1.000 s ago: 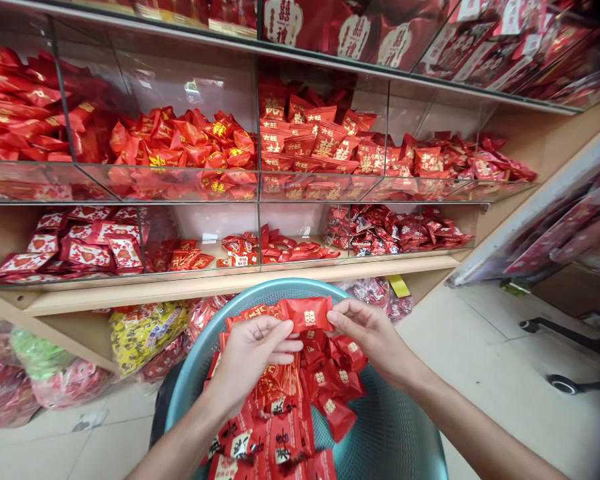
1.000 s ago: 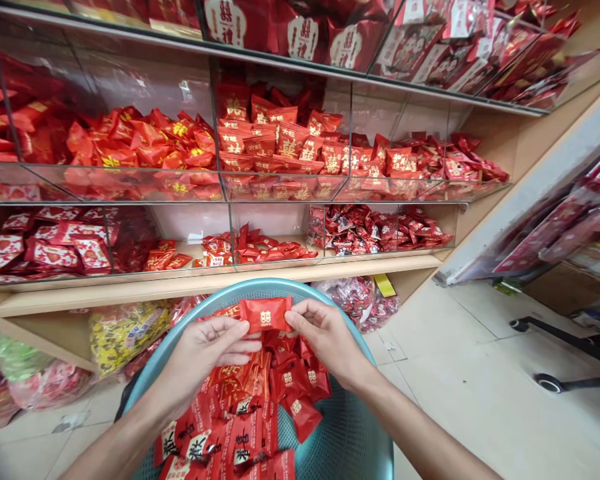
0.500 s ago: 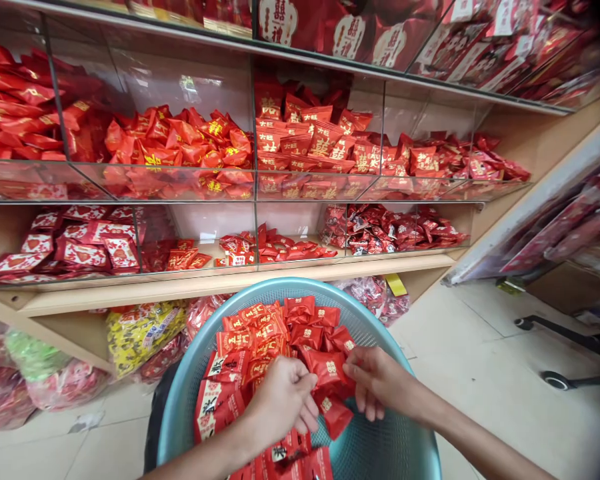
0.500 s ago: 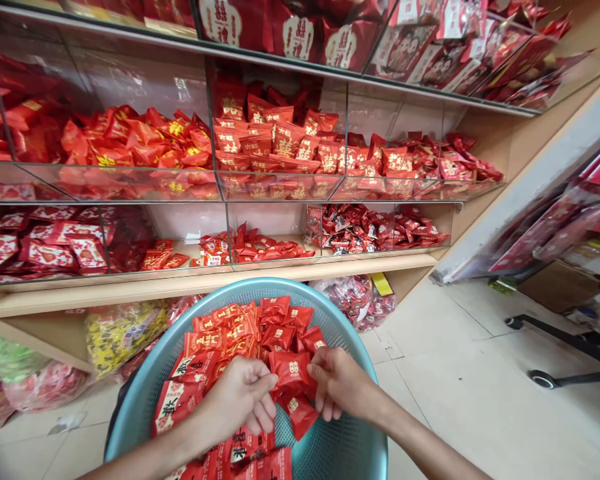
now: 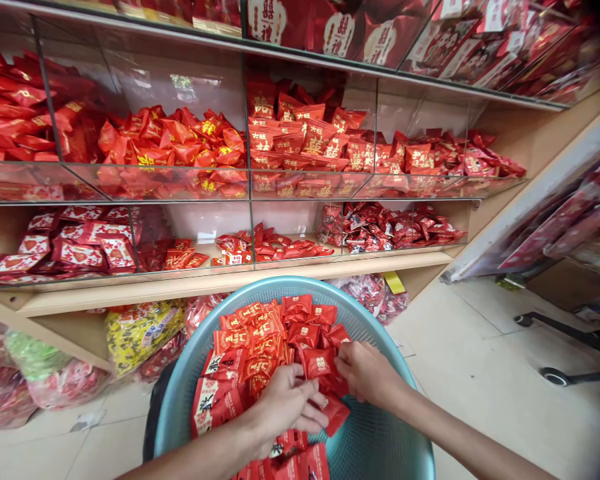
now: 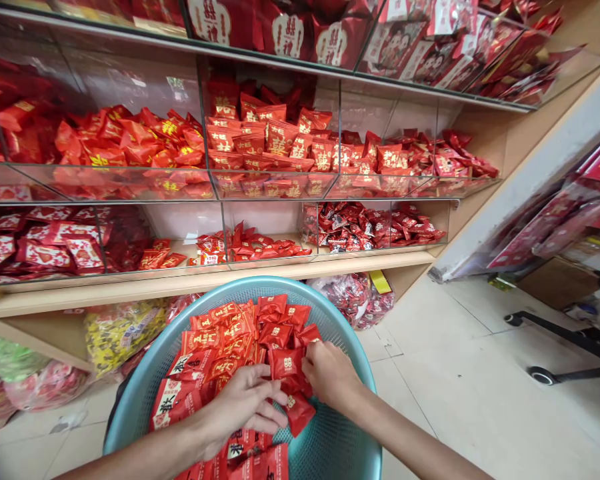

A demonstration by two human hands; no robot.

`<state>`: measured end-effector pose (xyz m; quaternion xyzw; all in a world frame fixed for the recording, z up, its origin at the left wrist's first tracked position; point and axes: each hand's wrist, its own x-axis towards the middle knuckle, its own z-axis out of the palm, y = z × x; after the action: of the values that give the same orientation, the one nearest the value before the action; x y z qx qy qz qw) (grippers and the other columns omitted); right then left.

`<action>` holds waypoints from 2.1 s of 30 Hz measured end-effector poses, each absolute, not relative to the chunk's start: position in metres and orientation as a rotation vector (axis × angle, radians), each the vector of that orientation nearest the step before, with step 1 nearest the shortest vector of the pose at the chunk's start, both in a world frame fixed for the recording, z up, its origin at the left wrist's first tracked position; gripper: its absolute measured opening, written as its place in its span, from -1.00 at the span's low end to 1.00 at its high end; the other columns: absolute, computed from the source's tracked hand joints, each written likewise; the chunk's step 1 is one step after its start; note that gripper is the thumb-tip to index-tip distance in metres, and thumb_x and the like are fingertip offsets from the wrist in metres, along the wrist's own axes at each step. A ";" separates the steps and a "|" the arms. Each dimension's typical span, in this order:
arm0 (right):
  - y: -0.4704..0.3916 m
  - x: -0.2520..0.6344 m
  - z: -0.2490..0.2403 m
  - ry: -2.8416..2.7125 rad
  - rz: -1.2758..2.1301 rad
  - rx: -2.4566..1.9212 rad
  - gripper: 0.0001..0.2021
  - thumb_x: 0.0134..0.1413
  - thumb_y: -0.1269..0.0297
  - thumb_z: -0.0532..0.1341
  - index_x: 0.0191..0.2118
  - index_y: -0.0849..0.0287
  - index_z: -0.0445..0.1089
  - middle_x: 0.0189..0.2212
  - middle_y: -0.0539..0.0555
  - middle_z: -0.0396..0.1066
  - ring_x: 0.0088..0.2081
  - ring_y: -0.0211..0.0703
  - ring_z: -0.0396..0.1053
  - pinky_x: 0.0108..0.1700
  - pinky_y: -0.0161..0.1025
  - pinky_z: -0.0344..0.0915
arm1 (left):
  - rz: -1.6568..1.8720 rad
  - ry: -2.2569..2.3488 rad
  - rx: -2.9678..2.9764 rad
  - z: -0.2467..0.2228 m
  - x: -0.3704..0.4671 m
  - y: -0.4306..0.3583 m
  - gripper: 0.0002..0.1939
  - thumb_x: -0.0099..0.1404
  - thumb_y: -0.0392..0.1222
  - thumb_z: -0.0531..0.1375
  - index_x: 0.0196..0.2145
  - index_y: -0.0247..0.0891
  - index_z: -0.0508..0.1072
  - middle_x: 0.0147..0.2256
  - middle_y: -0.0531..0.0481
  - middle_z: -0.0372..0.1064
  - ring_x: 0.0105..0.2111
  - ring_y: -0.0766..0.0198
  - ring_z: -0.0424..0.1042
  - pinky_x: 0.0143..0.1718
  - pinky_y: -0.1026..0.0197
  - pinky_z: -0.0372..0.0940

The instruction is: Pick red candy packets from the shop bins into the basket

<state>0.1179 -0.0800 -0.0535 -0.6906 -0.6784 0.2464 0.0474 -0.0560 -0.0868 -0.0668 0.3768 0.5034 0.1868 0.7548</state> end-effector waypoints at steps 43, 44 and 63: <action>0.146 0.038 0.010 -1.982 0.181 -2.412 -0.36 -0.21 0.20 0.31 0.04 0.28 0.16 -0.08 0.30 0.34 0.03 0.12 0.20 -0.10 -0.07 0.10 | 0.830 0.952 1.020 -0.035 -0.110 -0.105 -0.20 0.06 0.10 0.21 0.18 -0.14 -0.01 -0.11 -0.21 0.34 -0.33 0.20 0.43 -0.29 0.17 0.30; 0.143 0.040 0.011 -1.991 0.175 -2.400 -0.38 -0.20 0.20 0.30 0.03 0.27 0.16 -0.08 0.29 0.35 0.03 0.11 0.20 -0.09 -0.07 0.09 | 0.839 0.951 1.017 -0.035 -0.110 -0.104 -0.21 0.06 0.11 0.21 0.17 -0.15 0.01 -0.11 -0.22 0.34 -0.33 0.20 0.43 -0.29 0.17 0.30; -0.012 0.067 0.024 -2.267 0.015 -1.312 -0.45 0.01 0.27 0.09 0.17 0.09 0.00 -0.23 0.06 0.37 -0.17 -0.08 0.20 -0.08 -0.09 -0.02 | 0.989 0.801 0.647 -0.015 -0.121 -0.049 -0.60 0.23 0.01 0.10 -0.07 -0.30 0.32 -0.06 -0.22 0.36 -0.06 0.11 0.36 0.01 0.06 0.24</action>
<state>0.0671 -0.0121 0.0238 -0.4838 -0.8362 0.0055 0.2581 -0.1209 -0.0488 -0.0148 0.2969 0.3672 0.4537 0.7558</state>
